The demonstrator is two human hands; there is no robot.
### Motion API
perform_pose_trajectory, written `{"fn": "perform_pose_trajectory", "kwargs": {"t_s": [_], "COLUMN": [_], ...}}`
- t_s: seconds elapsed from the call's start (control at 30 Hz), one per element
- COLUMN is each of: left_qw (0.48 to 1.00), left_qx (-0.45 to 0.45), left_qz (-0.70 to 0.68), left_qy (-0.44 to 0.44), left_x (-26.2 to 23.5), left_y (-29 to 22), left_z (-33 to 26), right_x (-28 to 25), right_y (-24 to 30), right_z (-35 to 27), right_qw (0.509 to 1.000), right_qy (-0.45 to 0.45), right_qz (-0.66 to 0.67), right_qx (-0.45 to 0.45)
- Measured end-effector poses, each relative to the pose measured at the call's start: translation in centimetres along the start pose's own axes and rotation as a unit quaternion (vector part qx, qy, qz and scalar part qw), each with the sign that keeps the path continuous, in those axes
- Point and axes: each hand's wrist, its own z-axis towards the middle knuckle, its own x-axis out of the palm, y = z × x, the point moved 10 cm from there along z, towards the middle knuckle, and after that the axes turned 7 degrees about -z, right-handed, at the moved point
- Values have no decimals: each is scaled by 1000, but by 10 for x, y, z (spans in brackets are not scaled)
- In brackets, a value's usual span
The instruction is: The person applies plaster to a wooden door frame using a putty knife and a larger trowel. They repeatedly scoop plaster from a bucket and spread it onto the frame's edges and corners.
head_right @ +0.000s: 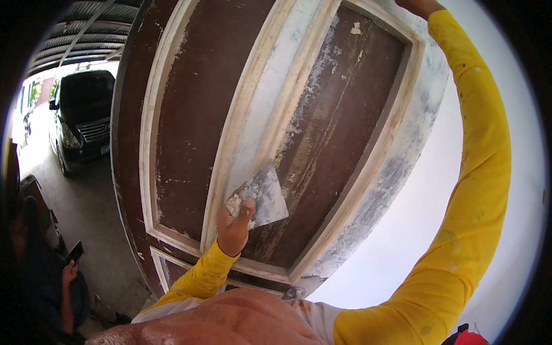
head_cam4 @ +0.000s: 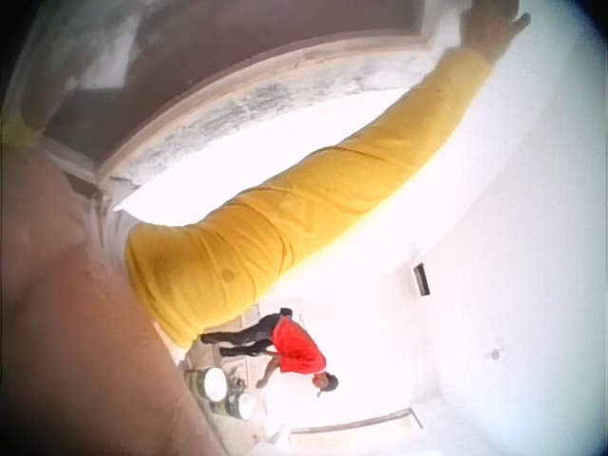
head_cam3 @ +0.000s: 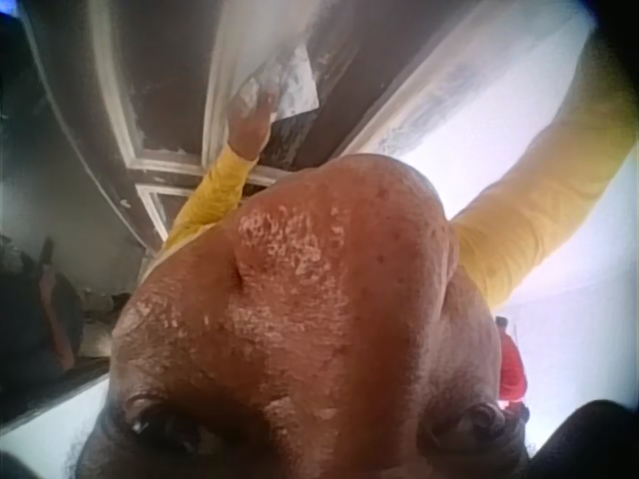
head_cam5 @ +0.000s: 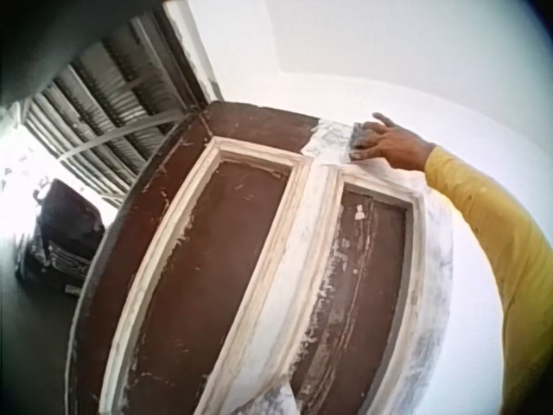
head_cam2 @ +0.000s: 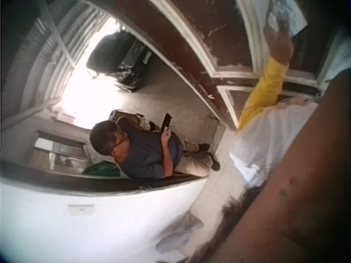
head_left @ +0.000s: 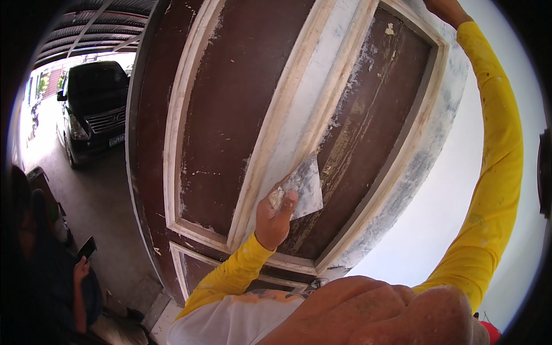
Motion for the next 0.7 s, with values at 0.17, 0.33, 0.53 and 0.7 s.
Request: {"fn": "perform_pose_trajectory", "kwargs": {"t_s": [0.17,0.33,0.53,0.7], "left_qw": [1000,1000,999,999], "left_qx": [-9,2,-14,19], "left_qz": [2,-8,-37,-45], "left_qy": [7,5,2,5], "left_x": [2,2,-4,-2], "left_y": [1,-1,3,-7], "left_z": [2,3,1,7], "right_x": [-21,-27,-31,-52], "right_y": [-11,14,13,19], "right_z": [19,48,34,54], "right_qw": [994,997,992,979], "right_qy": [-85,-69,-80,-50], "right_qz": [42,25,-75,-161], "right_qx": [44,-3,-65,-117]}}
